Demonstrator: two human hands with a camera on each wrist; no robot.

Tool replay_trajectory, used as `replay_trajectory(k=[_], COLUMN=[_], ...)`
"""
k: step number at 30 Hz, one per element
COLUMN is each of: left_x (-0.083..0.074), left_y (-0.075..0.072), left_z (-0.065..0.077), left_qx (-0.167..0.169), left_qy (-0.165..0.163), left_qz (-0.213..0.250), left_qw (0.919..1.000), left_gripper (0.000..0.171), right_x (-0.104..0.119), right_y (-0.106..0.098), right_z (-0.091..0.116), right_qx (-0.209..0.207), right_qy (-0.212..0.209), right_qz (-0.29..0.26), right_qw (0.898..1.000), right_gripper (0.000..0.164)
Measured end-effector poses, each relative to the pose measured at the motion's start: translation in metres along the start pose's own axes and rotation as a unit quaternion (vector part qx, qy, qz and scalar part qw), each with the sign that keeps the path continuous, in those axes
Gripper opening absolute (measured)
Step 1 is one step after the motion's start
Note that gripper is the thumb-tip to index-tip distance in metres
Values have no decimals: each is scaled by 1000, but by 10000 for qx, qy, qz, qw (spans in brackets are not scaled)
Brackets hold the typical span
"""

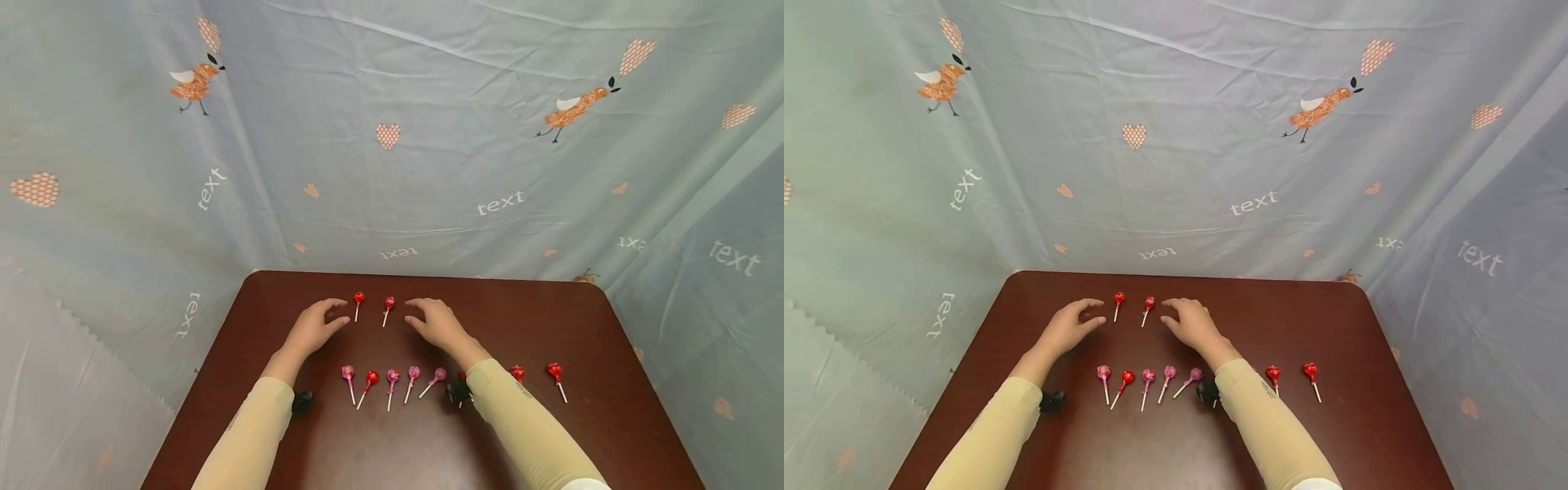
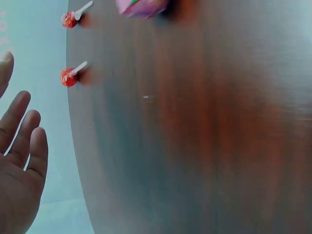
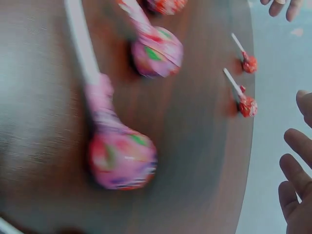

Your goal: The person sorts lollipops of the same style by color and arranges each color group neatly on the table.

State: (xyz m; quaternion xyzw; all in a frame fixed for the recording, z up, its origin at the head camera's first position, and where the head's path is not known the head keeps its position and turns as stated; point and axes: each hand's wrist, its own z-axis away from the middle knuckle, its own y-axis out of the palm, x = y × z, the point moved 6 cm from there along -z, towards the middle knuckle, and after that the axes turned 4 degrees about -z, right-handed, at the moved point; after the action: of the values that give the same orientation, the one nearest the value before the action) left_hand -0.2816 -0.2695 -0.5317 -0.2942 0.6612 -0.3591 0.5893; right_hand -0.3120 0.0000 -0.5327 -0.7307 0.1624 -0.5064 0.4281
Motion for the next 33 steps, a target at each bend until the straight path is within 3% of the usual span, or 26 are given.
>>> replay_trajectory(k=[9,17,24,33], left_x=[-6,-27,-39,-39], left_y=[13,37,51,68], left_z=[45,75,77,76], left_qx=[63,274,282,444], left_qy=[211,557,815,1069], left_qz=[3,-55,-256,-535], left_qw=[9998,9981,9959,9918], left_gripper=[42,39,36,35], right_x=[7,-6,-32,-58], right_y=[9,3,-15,-34], right_z=[47,88,119,141], right_qx=[19,-243,-728,-839], right_qy=[-142,-2,264,753], right_qz=[-292,-545,-609,-564], right_qw=[9995,9982,9951,9920], right_gripper=[41,40,38,38])
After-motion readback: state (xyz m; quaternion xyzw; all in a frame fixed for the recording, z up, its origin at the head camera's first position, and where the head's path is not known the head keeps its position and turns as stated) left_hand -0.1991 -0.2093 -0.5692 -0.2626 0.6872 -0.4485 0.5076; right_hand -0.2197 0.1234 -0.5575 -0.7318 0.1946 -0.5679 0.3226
